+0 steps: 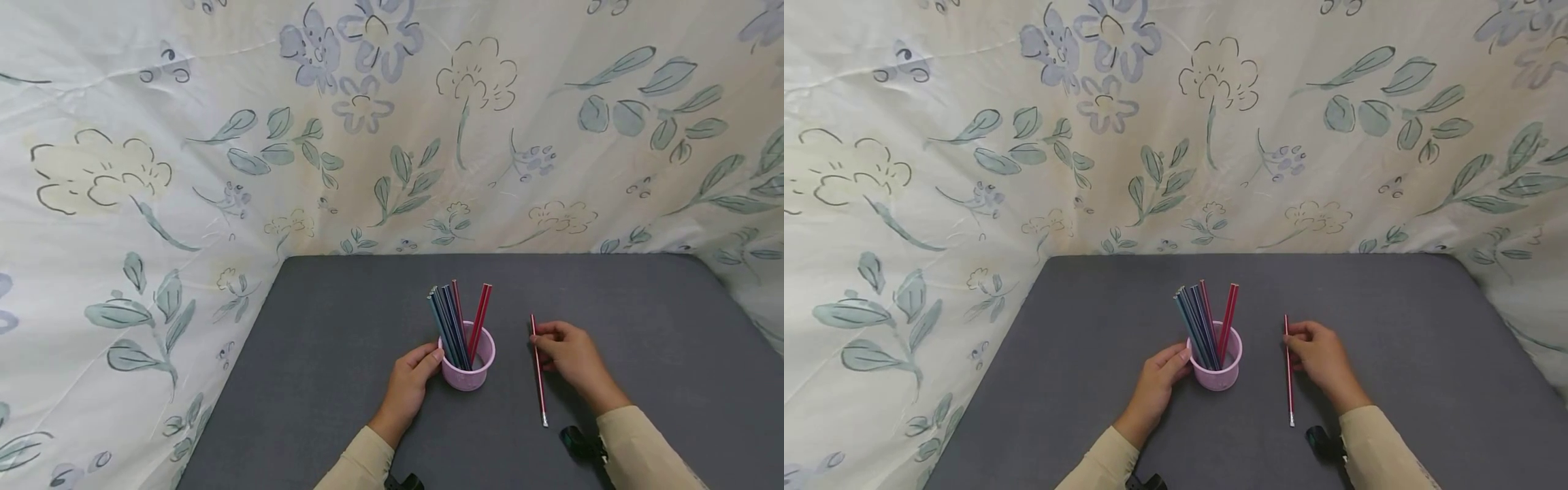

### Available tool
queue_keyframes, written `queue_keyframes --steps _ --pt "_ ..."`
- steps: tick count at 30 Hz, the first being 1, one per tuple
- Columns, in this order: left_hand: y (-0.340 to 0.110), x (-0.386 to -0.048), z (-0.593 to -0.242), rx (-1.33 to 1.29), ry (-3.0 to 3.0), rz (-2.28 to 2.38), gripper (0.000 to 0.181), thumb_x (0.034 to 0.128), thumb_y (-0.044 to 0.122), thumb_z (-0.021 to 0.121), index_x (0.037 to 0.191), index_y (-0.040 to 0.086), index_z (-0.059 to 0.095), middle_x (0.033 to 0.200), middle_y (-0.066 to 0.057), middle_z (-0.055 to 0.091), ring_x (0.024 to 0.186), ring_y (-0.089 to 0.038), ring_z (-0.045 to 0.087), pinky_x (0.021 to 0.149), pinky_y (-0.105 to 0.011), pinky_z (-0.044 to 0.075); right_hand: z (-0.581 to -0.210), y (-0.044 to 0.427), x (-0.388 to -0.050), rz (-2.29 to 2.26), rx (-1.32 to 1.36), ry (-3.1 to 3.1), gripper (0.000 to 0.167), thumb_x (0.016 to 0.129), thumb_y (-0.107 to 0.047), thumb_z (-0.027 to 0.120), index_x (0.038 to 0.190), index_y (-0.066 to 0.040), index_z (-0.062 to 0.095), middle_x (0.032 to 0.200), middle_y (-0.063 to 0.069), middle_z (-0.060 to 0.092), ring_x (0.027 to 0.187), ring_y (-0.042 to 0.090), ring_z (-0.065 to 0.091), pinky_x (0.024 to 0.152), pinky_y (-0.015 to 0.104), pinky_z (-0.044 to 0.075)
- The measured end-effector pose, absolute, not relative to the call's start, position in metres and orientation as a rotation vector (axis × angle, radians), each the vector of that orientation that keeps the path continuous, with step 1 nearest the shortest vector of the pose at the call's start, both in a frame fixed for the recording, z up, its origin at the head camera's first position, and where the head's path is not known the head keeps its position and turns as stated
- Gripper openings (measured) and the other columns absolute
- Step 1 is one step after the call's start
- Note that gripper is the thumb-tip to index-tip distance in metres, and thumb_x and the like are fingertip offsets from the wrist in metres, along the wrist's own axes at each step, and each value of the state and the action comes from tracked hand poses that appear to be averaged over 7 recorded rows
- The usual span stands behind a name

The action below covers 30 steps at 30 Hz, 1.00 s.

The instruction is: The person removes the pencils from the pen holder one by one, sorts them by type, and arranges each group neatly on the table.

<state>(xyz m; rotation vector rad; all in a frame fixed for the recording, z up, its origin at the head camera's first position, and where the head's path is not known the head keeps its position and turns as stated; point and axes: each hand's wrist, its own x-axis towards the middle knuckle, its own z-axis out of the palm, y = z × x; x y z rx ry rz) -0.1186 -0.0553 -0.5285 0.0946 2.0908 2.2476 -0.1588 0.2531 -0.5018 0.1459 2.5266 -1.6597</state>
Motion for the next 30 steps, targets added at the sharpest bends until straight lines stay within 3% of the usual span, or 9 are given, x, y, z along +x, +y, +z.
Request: queue_keyframes --steps 9,21,30 --pt "-0.0556 -0.1193 -0.5271 0.081 2.096 2.222 0.038 0.1095 0.028 0.066 0.132 -0.002 0.075 0.131 -0.009 0.075 0.122 -0.024 0.069 0.105 -0.035 0.054 -0.5056 0.2544 -0.1625 -1.479 0.114 2.632 0.038 0.100 -0.003 0.071 0.132 0.014 0.061 0.096 0.014 0.067 0.074 0.024 0.066 0.059 0.039 0.059" --pt "-0.0544 -0.1187 -0.5256 0.087 2.128 2.225 0.035 0.1084 0.025 0.067 0.131 0.001 0.077 0.127 -0.007 0.076 0.119 -0.020 0.069 0.102 -0.032 0.056 -0.4991 0.2532 -0.1556 -1.486 0.127 2.624 0.037 0.108 -0.013 0.066 0.137 0.011 0.061 0.104 0.016 0.067 0.078 0.027 0.066 0.063 0.039 0.060" --pt "-0.0559 -0.1187 -0.5251 0.114 2.105 2.246 0.035 0.1092 0.023 0.066 0.132 -0.001 0.076 0.130 -0.009 0.075 0.122 -0.022 0.068 0.103 -0.029 0.054 -0.4969 0.2545 -0.1556 -1.618 0.054 2.655 0.041 0.109 -0.016 0.069 0.138 0.010 0.061 0.104 0.016 0.071 0.079 0.021 0.066 0.065 0.031 0.057"
